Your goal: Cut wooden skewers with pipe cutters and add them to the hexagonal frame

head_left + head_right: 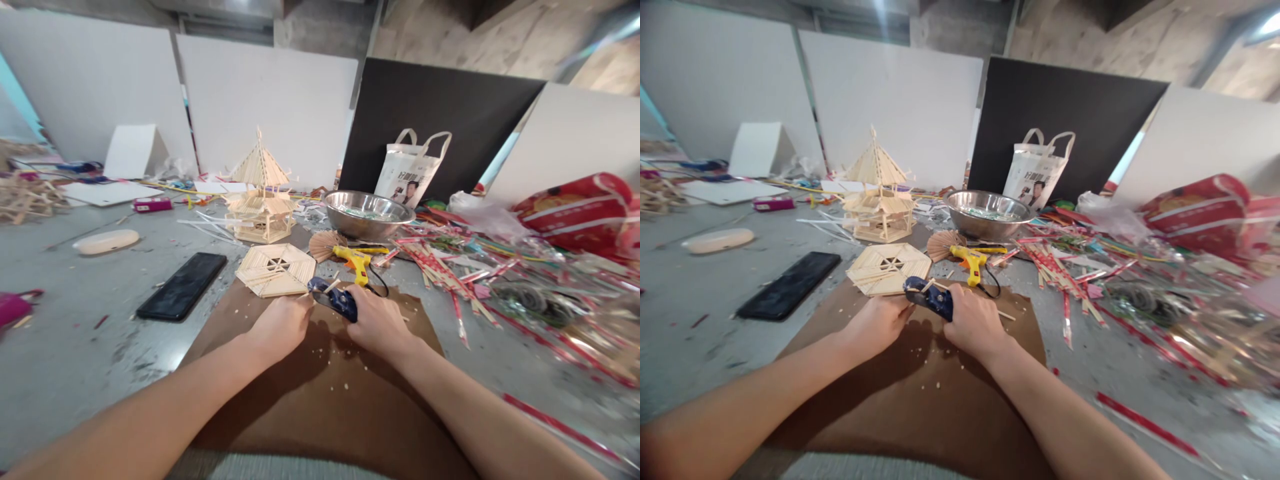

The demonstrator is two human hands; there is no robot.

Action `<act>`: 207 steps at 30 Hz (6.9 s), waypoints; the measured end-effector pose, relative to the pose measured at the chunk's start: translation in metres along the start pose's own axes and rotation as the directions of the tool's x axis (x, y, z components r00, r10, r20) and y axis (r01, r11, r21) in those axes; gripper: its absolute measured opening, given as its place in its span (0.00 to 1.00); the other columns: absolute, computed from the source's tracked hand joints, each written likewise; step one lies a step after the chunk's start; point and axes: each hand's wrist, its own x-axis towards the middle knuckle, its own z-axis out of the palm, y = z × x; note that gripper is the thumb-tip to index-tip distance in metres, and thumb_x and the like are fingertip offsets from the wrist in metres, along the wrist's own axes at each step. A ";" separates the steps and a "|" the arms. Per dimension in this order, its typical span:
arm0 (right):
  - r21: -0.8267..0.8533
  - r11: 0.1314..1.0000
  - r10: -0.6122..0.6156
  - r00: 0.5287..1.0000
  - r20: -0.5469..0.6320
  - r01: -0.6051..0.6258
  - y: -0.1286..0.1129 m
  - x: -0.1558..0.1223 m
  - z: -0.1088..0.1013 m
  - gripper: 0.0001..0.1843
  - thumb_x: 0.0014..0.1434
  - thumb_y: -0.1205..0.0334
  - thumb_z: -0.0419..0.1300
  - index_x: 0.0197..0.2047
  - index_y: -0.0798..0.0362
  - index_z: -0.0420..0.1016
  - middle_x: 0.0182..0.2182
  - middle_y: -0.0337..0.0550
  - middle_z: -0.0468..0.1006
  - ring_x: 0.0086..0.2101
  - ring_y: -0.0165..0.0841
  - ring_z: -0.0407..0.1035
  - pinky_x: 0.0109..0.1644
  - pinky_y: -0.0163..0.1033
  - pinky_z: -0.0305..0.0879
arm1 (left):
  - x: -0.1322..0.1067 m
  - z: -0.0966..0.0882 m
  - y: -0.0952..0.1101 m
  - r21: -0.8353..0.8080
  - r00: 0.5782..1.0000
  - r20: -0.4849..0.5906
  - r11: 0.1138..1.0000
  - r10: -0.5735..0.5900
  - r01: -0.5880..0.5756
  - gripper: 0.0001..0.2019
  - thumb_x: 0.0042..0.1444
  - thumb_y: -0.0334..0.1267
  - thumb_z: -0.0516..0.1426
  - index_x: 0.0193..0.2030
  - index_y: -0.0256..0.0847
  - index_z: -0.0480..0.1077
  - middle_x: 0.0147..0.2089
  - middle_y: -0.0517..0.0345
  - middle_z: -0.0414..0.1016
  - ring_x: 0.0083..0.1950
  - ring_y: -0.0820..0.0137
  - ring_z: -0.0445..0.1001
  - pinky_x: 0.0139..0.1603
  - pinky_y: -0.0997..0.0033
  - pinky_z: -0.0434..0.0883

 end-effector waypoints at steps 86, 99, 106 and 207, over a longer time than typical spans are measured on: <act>0.271 0.942 -0.170 0.977 -0.125 0.198 -0.003 -0.009 -0.003 0.22 0.41 0.66 0.52 0.43 0.53 0.60 0.38 0.45 0.69 0.38 0.35 0.63 0.41 0.37 0.56 | 0.001 -0.024 0.018 -0.775 0.994 0.091 0.631 0.060 0.033 0.12 0.52 0.35 0.47 0.20 0.36 0.62 0.18 0.65 0.52 0.24 0.77 0.55 0.25 0.80 0.57; 0.248 0.947 -0.175 0.976 -0.128 0.202 -0.003 -0.009 -0.002 0.21 0.41 0.65 0.52 0.43 0.54 0.60 0.36 0.45 0.70 0.37 0.35 0.63 0.39 0.37 0.56 | 0.003 -0.024 0.017 -0.755 0.992 0.088 0.656 0.088 0.008 0.12 0.53 0.36 0.47 0.23 0.34 0.64 0.22 0.63 0.56 0.25 0.78 0.53 0.26 0.80 0.56; 0.197 0.962 -0.173 0.979 -0.108 0.191 -0.002 -0.010 -0.002 0.18 0.42 0.64 0.52 0.40 0.53 0.61 0.32 0.43 0.71 0.33 0.35 0.64 0.33 0.35 0.54 | 0.003 -0.025 0.017 -0.785 0.993 0.104 0.618 0.064 0.043 0.15 0.52 0.40 0.48 0.19 0.35 0.61 0.16 0.65 0.52 0.25 0.77 0.55 0.26 0.79 0.56; -0.107 0.827 0.535 0.831 -0.154 -0.553 0.100 0.035 0.027 0.34 0.45 0.40 0.48 0.45 0.60 0.61 0.44 0.61 0.65 0.47 0.51 0.55 0.44 0.55 0.46 | 0.002 -0.015 -0.002 -0.315 0.981 0.190 0.944 -0.045 0.104 0.15 0.55 0.42 0.43 0.28 0.36 0.65 0.22 0.62 0.62 0.24 0.77 0.58 0.25 0.78 0.53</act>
